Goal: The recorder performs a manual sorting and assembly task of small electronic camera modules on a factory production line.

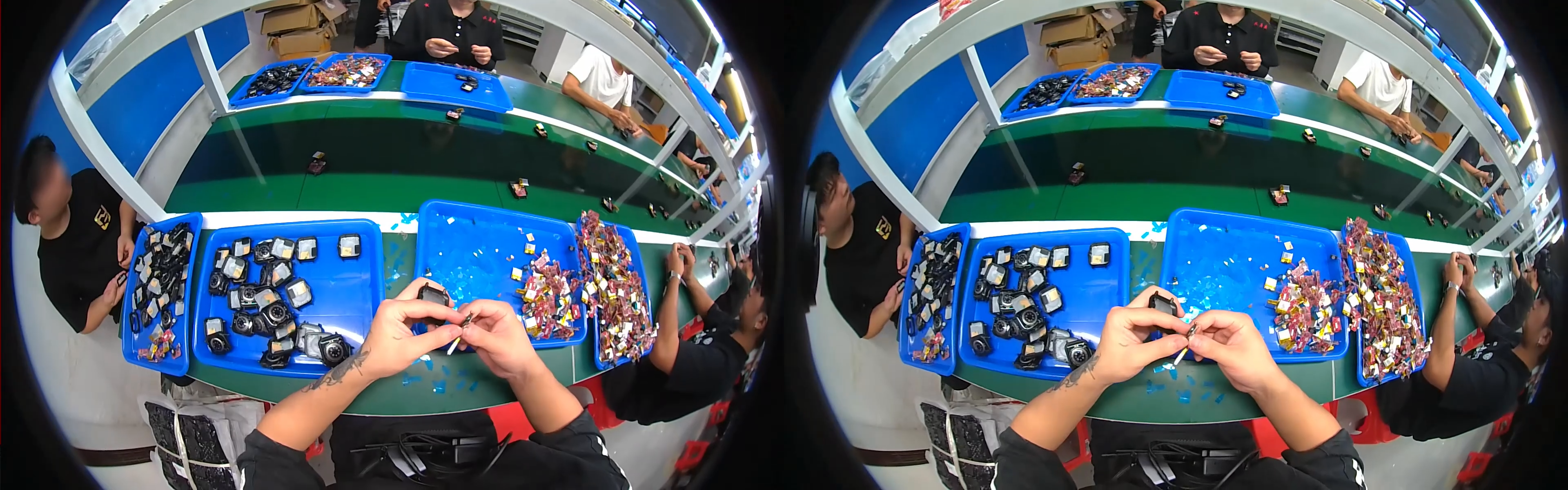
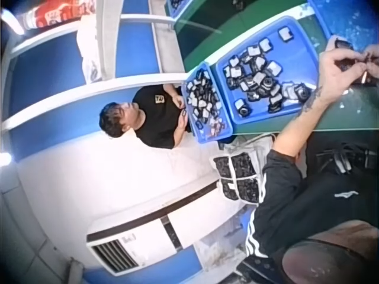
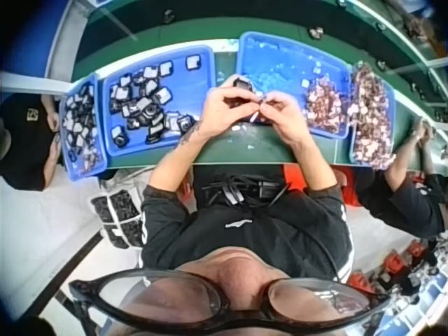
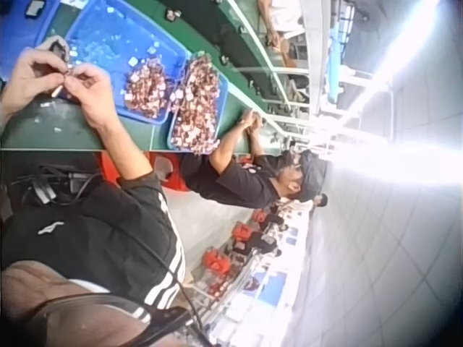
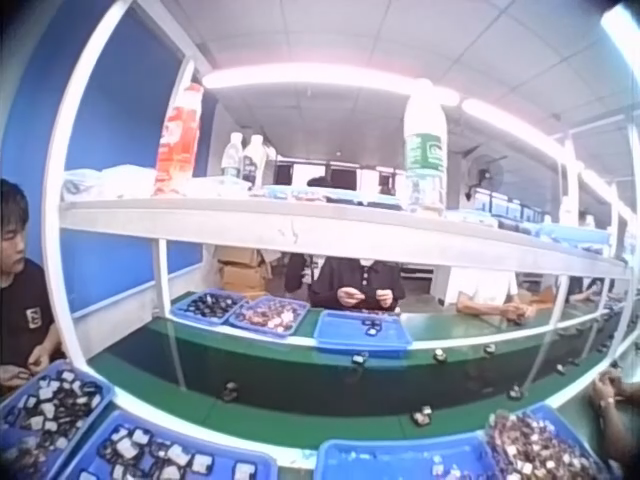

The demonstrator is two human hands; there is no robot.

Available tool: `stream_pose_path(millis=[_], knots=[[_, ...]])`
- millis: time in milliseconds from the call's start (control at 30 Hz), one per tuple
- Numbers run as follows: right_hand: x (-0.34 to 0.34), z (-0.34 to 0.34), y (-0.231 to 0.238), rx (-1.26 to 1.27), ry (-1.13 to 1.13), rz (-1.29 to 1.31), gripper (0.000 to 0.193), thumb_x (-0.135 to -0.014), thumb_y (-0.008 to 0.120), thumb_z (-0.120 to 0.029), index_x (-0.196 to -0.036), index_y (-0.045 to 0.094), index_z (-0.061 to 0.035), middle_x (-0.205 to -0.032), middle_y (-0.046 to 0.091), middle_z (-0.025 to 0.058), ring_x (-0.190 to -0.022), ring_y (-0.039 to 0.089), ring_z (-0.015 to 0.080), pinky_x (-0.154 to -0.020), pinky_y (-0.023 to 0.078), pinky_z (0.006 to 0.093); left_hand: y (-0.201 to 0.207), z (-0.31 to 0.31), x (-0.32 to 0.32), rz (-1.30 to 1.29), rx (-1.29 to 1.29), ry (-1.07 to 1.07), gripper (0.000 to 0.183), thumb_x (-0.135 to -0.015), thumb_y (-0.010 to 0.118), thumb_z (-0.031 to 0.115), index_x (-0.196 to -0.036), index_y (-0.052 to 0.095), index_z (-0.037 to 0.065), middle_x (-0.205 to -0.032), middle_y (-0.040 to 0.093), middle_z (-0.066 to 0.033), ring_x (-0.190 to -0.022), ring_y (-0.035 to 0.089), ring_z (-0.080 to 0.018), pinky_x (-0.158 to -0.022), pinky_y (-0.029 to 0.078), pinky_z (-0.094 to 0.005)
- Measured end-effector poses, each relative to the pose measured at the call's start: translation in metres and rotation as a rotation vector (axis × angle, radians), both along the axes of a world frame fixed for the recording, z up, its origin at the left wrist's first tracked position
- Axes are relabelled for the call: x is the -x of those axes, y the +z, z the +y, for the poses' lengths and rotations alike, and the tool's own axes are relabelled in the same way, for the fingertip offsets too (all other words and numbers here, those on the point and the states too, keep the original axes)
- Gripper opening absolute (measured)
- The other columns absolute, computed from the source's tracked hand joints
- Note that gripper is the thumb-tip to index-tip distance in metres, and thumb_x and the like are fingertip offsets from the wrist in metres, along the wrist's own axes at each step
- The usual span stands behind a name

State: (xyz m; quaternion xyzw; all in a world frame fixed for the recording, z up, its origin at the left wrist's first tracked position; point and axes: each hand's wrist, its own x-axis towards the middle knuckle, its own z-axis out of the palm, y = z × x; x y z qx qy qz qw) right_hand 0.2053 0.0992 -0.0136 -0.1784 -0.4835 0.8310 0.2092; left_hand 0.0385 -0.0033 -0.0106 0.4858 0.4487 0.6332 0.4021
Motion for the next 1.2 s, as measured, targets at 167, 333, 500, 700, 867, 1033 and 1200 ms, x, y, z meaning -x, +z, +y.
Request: stream_pose_path(millis=[167,333,500,700,867,1033,1200], knots=[[-0.004,0.002,-0.006,0.006,0.084,-0.027,0.016,-0.086,0.070,-0.005,-0.100,0.064,-0.0003,-0.090,0.063,0.0025,-0.079,0.058,0.0087,-0.071,0.048,0.0230,-0.007,0.001,-0.003,-0.165,0.043,-0.063,0.020,-0.081,0.073,0.002,-0.101,0.072,0.000,-0.106,0.054,-0.0079,-0.090,0.057,-0.0120,-0.073,0.050,-0.0231],[-0.001,-0.001,0.008,-0.212,-0.049,-0.019,0.033,-0.082,0.070,0.004,-0.113,0.061,0.0018,-0.104,0.059,0.0052,-0.086,0.058,0.0085,-0.078,0.050,0.0234,-0.001,0.001,-0.003,-0.100,0.000,-0.013,0.020,-0.080,0.074,0.002,-0.099,0.072,0.001,-0.105,0.054,-0.0079,-0.089,0.058,-0.0124,-0.073,0.050,-0.0229],[-0.004,-0.004,0.016,-0.498,-0.134,-0.019,0.038,-0.083,0.068,0.005,-0.120,0.059,0.0033,-0.106,0.058,0.0092,-0.090,0.060,0.0121,-0.078,0.053,0.0247,0.000,0.000,-0.004,0.020,0.036,0.120,0.019,-0.076,0.077,0.004,-0.095,0.075,0.006,-0.103,0.056,-0.0079,-0.090,0.059,-0.0130,-0.072,0.049,-0.0239],[-0.004,-0.010,0.021,-0.582,-0.200,-0.057,0.034,-0.082,0.066,0.007,-0.116,0.062,0.0048,-0.109,0.061,0.0127,-0.096,0.064,0.0161,-0.083,0.056,0.0266,0.005,-0.001,-0.007,0.376,-0.085,0.315,0.021,-0.074,0.078,0.006,-0.094,0.075,0.007,-0.102,0.057,-0.0089,-0.086,0.062,-0.0166,-0.071,0.051,-0.0265],[-0.004,-0.014,0.019,-0.562,-0.256,-0.092,0.031,-0.083,0.066,0.008,-0.113,0.063,0.0063,-0.109,0.063,0.0149,-0.098,0.066,0.0177,-0.084,0.056,0.0273,0.008,-0.003,-0.014,0.459,-0.116,0.421,0.023,-0.069,0.081,0.003,-0.091,0.076,0.007,-0.100,0.057,-0.0093,-0.082,0.061,-0.0157,-0.069,0.051,-0.0255],[-0.004,-0.016,0.017,-0.484,-0.206,-0.052,0.032,-0.085,0.064,0.008,-0.117,0.059,0.0081,-0.113,0.064,0.0163,-0.102,0.065,0.0194,-0.087,0.056,0.0295,0.006,-0.002,-0.015,0.613,-0.206,0.533,0.025,-0.067,0.082,0.002,-0.091,0.076,0.008,-0.099,0.057,-0.0105,-0.079,0.062,-0.0177,-0.066,0.051,-0.0264],[-0.001,-0.012,0.017,-0.372,-0.190,-0.023,0.028,-0.086,0.061,0.009,-0.113,0.057,0.0088,-0.111,0.065,0.0189,-0.102,0.065,0.0208,-0.090,0.054,0.0315,0.010,-0.003,-0.018,0.543,-0.152,0.509,0.018,-0.071,0.081,0.006,-0.087,0.075,0.008,-0.097,0.059,-0.0107,-0.078,0.065,-0.0221,-0.065,0.054,-0.0315]])
